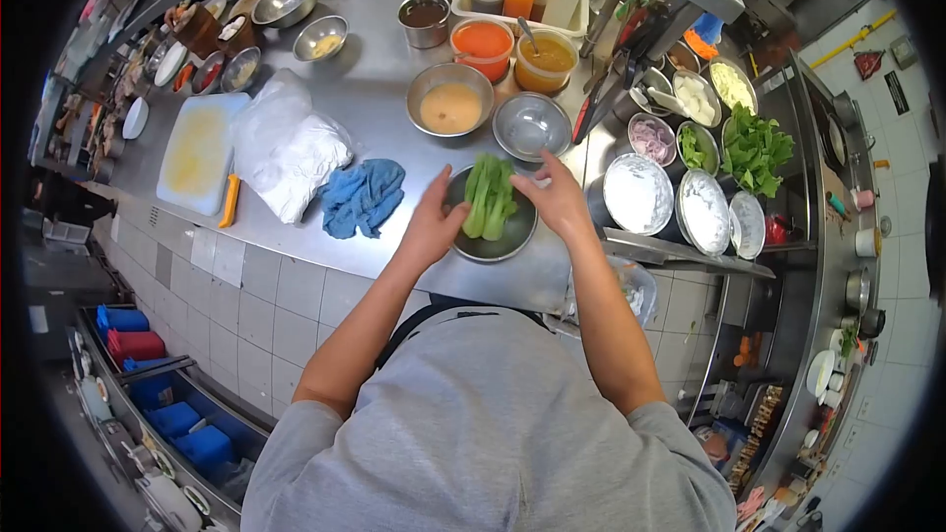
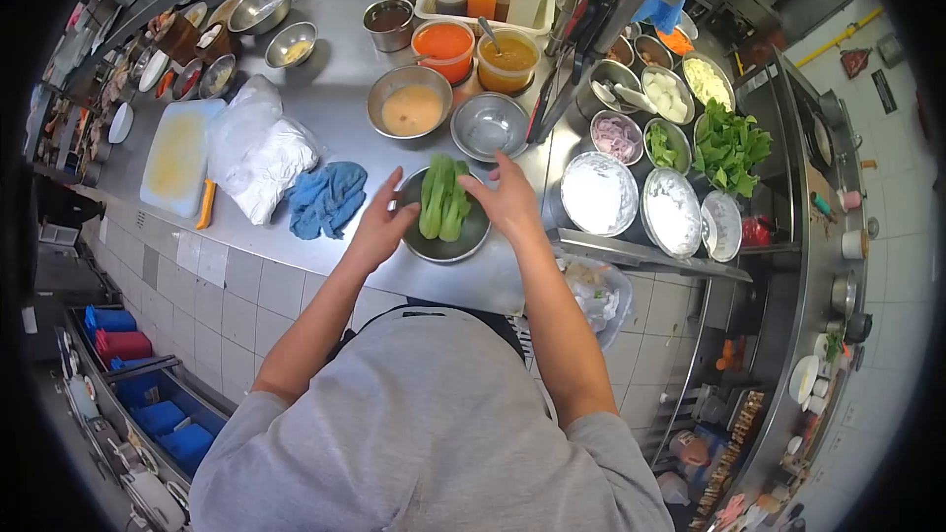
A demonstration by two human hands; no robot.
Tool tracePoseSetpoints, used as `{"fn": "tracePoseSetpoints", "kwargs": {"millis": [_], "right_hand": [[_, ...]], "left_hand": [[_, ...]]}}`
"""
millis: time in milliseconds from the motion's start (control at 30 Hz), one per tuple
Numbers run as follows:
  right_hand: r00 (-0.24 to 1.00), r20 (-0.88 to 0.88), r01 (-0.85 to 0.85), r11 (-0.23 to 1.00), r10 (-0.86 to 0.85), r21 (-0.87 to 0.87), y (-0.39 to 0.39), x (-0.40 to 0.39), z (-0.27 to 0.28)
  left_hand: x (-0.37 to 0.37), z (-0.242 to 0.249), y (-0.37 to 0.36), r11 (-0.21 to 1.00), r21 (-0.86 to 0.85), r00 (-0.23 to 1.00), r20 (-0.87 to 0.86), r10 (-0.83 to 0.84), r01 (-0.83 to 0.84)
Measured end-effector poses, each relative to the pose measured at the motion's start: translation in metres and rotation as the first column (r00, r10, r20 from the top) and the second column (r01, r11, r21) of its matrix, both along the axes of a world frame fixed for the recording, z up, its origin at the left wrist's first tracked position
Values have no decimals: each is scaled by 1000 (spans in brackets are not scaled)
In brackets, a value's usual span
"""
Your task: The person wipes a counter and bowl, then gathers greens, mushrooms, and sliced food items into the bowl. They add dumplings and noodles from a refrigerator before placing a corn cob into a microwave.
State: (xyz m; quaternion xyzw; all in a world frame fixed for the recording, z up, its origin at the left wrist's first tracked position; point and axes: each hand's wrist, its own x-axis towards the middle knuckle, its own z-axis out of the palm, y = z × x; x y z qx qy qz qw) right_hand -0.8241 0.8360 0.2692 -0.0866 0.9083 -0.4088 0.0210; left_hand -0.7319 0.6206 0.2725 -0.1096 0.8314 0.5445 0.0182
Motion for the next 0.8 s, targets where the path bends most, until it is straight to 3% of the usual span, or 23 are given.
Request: {"fn": "tracePoseSetpoints", "kwargs": {"millis": [33,67,167,233,300,333,400,467,500,567,600,633,700,767,800], "right_hand": [[1000,24,16,999,-14,-51,6,3,-1],[999,29,21,999,-20,-49,14,7,0],[959,266,-59,988,96,-142,27,18,3],[921,352,-103,976,166,-193,18,28,19],[915,227,-278,930,332,-241,5,34,9],[931,219,-242,943,292,-228,6,33,26],[825,294,-436,875,482,-211,15,28,61],[851,246,-428,883,465,-190,52,11,77],[854,206,-449,878,477,-168,78,-2,87],[904,257,-284,930,341,-234,137,-48,95],[932,244,-229,957,269,-178,168,-74,103],[965,217,-89,964,146,-252,194,-95,110],[988,31,155,980,-152,-126,253,-165,100],[933,-117,348,936,-341,43,312,-238,68],[913,-85,407,907,-400,106,328,-263,68]], "left_hand": [[6,-1,-9,1000,12,985,-174,-3,5],[11,-3,-17,1000,15,986,-169,-7,10],[7,-36,-43,985,-173,986,-165,-39,10],[-8,-43,-39,999,28,992,125,32,-35],[-17,-66,-45,956,291,983,182,-17,-38],[-20,-49,-39,909,415,979,194,-57,-29],[-30,-60,-39,906,424,997,59,-41,12],[-30,-61,-41,951,309,1000,-1,18,-17],[-27,-65,-42,943,330,997,-45,55,-37],[-24,-71,-42,935,342,982,-127,143,-92],[-18,-72,-41,934,328,966,-159,204,-143],[-13,-66,-36,934,327,964,-165,209,-147],[-6,-47,-25,818,419,913,74,402,-394],[8,-57,-26,826,393,906,44,422,-404],[12,-62,-23,838,367,904,17,428,-404]]}}
